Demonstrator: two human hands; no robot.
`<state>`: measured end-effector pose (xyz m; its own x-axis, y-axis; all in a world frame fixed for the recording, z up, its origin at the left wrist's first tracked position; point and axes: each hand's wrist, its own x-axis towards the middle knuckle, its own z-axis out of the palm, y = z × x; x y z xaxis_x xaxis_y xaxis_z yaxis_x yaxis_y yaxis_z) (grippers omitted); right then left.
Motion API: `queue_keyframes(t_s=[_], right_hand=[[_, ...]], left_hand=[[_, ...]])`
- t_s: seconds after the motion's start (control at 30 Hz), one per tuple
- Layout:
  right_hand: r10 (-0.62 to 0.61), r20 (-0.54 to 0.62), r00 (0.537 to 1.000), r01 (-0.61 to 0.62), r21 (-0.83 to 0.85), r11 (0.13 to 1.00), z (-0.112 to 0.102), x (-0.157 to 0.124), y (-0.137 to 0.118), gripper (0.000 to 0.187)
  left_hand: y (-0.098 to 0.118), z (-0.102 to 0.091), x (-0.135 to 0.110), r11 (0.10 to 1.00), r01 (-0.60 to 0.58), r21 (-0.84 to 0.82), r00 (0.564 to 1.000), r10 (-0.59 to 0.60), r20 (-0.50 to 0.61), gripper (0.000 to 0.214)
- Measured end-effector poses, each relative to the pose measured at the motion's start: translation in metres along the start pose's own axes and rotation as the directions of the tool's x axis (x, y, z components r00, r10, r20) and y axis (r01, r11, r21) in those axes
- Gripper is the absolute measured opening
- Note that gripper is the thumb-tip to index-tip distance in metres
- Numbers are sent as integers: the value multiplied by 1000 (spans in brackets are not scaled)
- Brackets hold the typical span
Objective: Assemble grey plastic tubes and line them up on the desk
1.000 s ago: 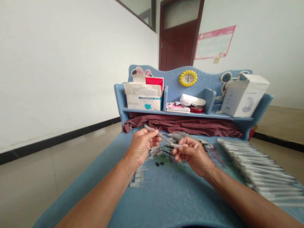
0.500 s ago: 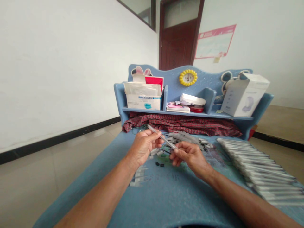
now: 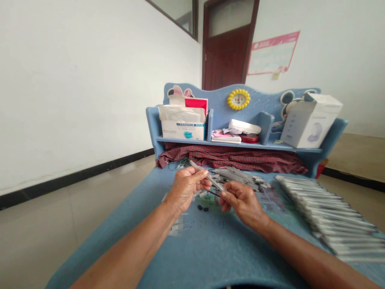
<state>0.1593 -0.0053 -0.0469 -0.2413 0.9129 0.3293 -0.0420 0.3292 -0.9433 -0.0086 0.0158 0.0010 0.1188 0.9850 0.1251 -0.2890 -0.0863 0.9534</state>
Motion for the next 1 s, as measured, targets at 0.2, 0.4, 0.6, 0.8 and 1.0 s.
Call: queue_keyframes(t_s=[0.2, 0.4, 0.6, 0.8, 1.0], right_hand=[[23, 16, 1000, -22, -59, 998, -1, 2, 3, 27], [-29, 63, 998, 45, -264, 964, -6, 7, 3, 23], [-199, 65, 978, 200, -566, 799, -4, 14, -18, 14], [-200, 119, 973, 225, -704, 674, -7, 16, -32, 13], [-345, 420, 839, 497, -850, 174, -17, 10, -55, 26]], left_hand=[[1, 2, 0, 999, -41, 30, 999, 41, 6, 14], [1, 6, -3, 988, -35, 149, 999, 34, 7, 19], [2, 9, -1, 966, 18, 257, 999, -26, 29, 21], [6, 12, 4, 942, 26, 334, 998, -43, 46, 24], [5, 10, 6, 929, 109, 353, 981, -157, 113, 33]])
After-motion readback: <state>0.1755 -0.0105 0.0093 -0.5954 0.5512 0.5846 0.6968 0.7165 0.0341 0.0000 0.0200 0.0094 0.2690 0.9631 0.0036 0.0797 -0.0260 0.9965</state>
